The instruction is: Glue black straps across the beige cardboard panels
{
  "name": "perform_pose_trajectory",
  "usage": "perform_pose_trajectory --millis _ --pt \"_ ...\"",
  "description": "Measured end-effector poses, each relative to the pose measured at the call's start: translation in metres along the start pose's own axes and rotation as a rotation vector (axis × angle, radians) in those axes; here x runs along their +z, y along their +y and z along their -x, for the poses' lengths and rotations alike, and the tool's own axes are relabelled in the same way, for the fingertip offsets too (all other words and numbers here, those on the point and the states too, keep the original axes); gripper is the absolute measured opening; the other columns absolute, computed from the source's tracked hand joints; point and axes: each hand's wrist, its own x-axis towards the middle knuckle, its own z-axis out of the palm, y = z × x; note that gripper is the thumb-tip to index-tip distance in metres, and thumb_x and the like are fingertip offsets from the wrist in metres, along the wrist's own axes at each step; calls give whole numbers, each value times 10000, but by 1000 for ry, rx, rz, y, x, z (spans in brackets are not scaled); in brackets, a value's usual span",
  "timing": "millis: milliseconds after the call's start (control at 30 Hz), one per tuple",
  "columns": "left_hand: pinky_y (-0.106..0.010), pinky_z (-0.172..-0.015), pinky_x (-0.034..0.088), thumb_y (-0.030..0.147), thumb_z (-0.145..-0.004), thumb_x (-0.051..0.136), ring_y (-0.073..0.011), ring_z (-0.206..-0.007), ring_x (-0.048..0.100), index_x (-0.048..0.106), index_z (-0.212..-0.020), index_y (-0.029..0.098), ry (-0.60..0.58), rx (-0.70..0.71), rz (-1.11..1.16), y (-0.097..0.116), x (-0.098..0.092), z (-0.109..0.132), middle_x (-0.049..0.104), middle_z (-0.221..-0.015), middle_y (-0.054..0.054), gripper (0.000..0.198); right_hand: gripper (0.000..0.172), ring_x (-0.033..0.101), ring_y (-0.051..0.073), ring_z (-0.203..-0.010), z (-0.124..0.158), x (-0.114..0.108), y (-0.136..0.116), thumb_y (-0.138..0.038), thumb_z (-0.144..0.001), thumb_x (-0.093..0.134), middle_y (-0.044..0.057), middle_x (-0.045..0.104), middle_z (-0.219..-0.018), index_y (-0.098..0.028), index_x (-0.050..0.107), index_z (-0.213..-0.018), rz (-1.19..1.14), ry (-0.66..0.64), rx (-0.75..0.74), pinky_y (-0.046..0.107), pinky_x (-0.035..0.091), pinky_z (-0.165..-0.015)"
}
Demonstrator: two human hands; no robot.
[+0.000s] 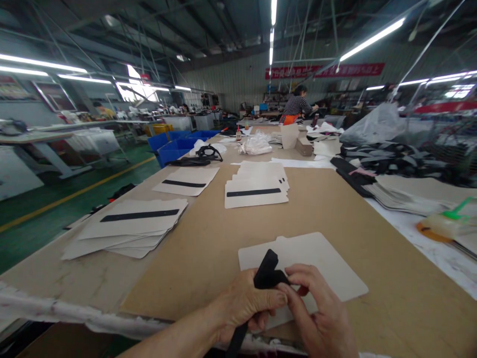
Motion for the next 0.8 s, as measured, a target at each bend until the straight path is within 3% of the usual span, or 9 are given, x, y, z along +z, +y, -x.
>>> perform_pose_trajectory --millis 67,167,300,400,467,667,800 --pt "-150 -349 309 480 -620 811 -46 -386 454 618 -952 155 -68 8 -78 0 5 1 578 -601 48 503 157 639 145 -655 0 -3 2 -352 -911 588 11 679 -775 -252 594 -789 -59 -91 142 235 538 -576" --pt "-163 -360 341 422 -712 708 -70 -406 521 596 -1002 167 -108 -43 -226 9 5 9 656 -693 12 402 182 625 141 -598 1 -20 16 -420 -890 595 -16 643 -677 -252 589 -819 -118 -182 328 226 528 -550" --pt "-170 -416 362 376 -791 573 -90 -439 537 618 -936 161 45 -116 -441 29 -15 28 658 -598 7 263 335 657 164 -678 4 -70 57 -495 -831 624 9 689 -794 -258 656 -1066 6 -131 432 242 551 -614" --pt "-195 -455 378 488 -794 584 -118 -476 551 638 -998 165 125 -164 -535 33 -35 36 694 -623 -16 386 327 683 204 -812 3 -105 84 -519 -820 614 44 734 -906 -265 725 -993 105 -226 455 274 558 -734" --pt "-208 -454 361 547 -787 585 -124 -466 536 641 -1047 173 146 -183 -599 30 -43 34 706 -650 -16 459 317 681 225 -891 -1 -117 93 -517 -839 583 50 745 -948 -265 743 -944 118 -301 477 296 543 -805" --pt "-230 -568 354 394 -841 503 -146 -566 597 672 -870 201 273 2 -952 31 -29 15 603 -578 45 259 276 681 212 -859 -29 -109 107 -435 -837 540 14 756 -920 -266 743 -917 164 -359 566 298 506 -764" --pt "-248 -596 367 377 -828 493 -165 -575 605 628 -839 196 340 9 -975 36 -22 6 574 -568 46 227 251 669 191 -770 -44 -97 127 -385 -802 543 8 748 -828 -244 737 -877 163 -334 553 279 476 -672"
